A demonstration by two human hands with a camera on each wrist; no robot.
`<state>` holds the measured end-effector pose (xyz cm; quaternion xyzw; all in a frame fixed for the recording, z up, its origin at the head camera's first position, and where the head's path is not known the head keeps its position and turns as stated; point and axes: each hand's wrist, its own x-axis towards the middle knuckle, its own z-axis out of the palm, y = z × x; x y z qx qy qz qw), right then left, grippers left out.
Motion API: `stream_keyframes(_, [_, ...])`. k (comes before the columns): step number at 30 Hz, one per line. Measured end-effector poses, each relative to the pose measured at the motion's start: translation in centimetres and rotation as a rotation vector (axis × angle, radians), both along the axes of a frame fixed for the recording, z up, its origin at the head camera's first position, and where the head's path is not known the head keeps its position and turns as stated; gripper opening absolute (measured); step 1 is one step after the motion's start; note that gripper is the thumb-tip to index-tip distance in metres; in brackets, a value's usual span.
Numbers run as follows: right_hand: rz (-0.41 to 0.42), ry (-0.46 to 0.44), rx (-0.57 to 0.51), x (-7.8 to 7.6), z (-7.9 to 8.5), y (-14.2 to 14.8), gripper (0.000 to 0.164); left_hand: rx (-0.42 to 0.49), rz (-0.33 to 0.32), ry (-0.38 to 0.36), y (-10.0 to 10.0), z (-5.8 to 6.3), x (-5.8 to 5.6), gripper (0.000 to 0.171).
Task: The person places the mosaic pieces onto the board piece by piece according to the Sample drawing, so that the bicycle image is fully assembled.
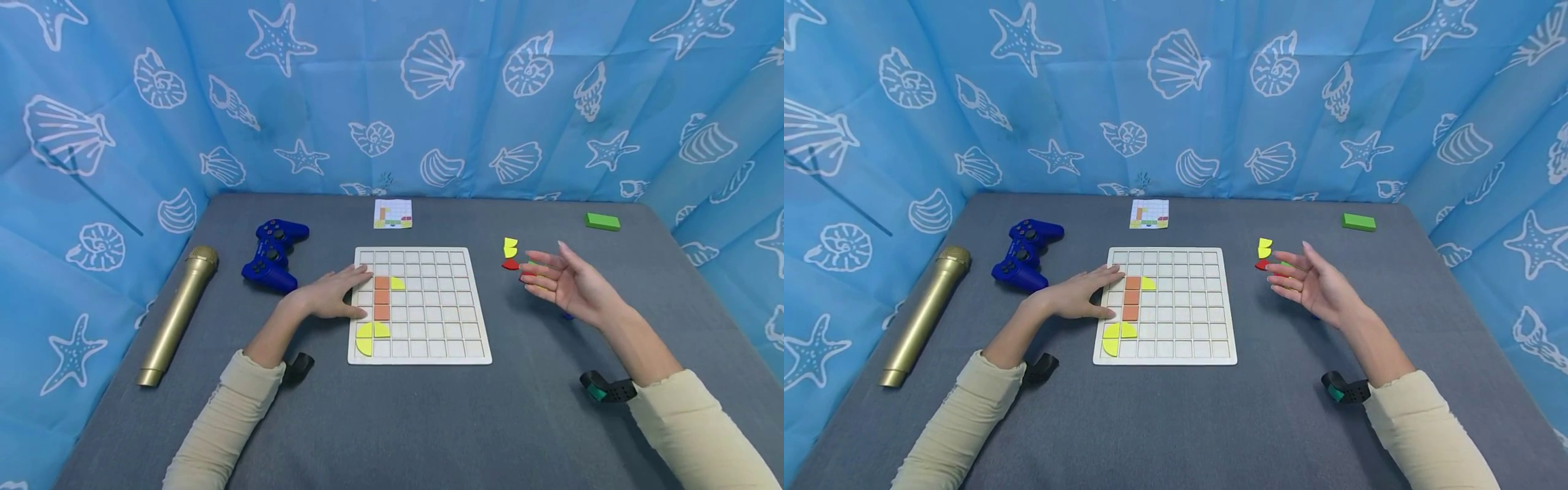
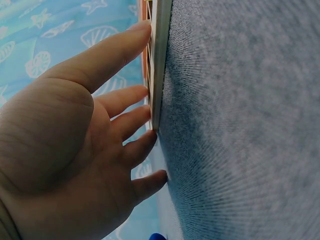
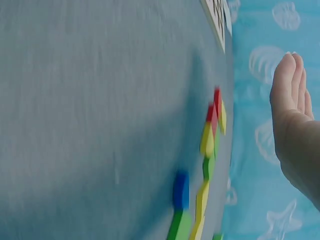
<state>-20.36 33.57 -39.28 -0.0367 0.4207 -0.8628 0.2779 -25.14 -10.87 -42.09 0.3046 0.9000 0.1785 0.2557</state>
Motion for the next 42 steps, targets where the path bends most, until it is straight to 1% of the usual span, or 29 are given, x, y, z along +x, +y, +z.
stream_keyframes(5, [-0.017, -0.011, -0.104, 0.0, -0.3, 3.0, 0.053, 0.004, -0.007, -0.005, 0.0, -0.1, 0.0, 0.082])
stream_keyframes(12, [-0.097, -0.053, -0.184, 0.5, -0.7, 6.5, 0.053, -0.015, -0.017, 0.004, -0.1, -0.2, 0.0, 0.083])
stream_keyframes(18, [-0.202, -0.086, -0.187, 0.9, -1.4, 9.0, 0.051, -0.026, -0.018, 0.000, 0.0, 0.1, 0.1, 0.083])
stream_keyframes(22, [-0.285, -0.135, -0.137, 0.9, -1.9, 10.5, 0.047, -0.039, -0.026, -0.004, 0.1, 0.2, 0.0, 0.084])
stream_keyframes(25, [-0.357, -0.158, -0.038, 0.7, -2.2, 11.3, 0.041, -0.044, -0.041, -0.007, 0.2, 0.3, -0.2, 0.084])
stream_keyframes(28, [-0.405, -0.157, 0.074, 0.5, -2.4, 11.8, 0.035, -0.037, -0.063, -0.001, 0.3, 0.4, -0.3, 0.084])
stream_keyframes(31, [-0.419, -0.152, 0.169, 0.2, -2.5, 11.9, 0.032, -0.033, -0.083, 0.003, 0.5, 0.6, -0.4, 0.083])
stream_keyframes(33, [-0.417, -0.133, 0.262, 0.2, -2.4, 11.6, 0.033, -0.034, -0.090, 0.003, 0.5, 0.6, -0.5, 0.083])
stream_keyframes(35, [-0.409, -0.105, 0.405, 0.0, -2.4, 11.1, 0.041, -0.034, -0.090, 0.002, 0.6, 0.7, -0.5, 0.083])
stream_keyframes(40, [-0.366, 0.011, 0.805, -0.3, -2.4, 9.7, 0.086, -0.019, -0.101, 0.006, 0.6, 0.5, -0.6, 0.083])
stream_keyframes(42, [-0.345, 0.059, 0.935, -0.4, -2.6, 9.3, 0.092, -0.010, -0.110, 0.010, 0.6, 0.4, -0.7, 0.082])
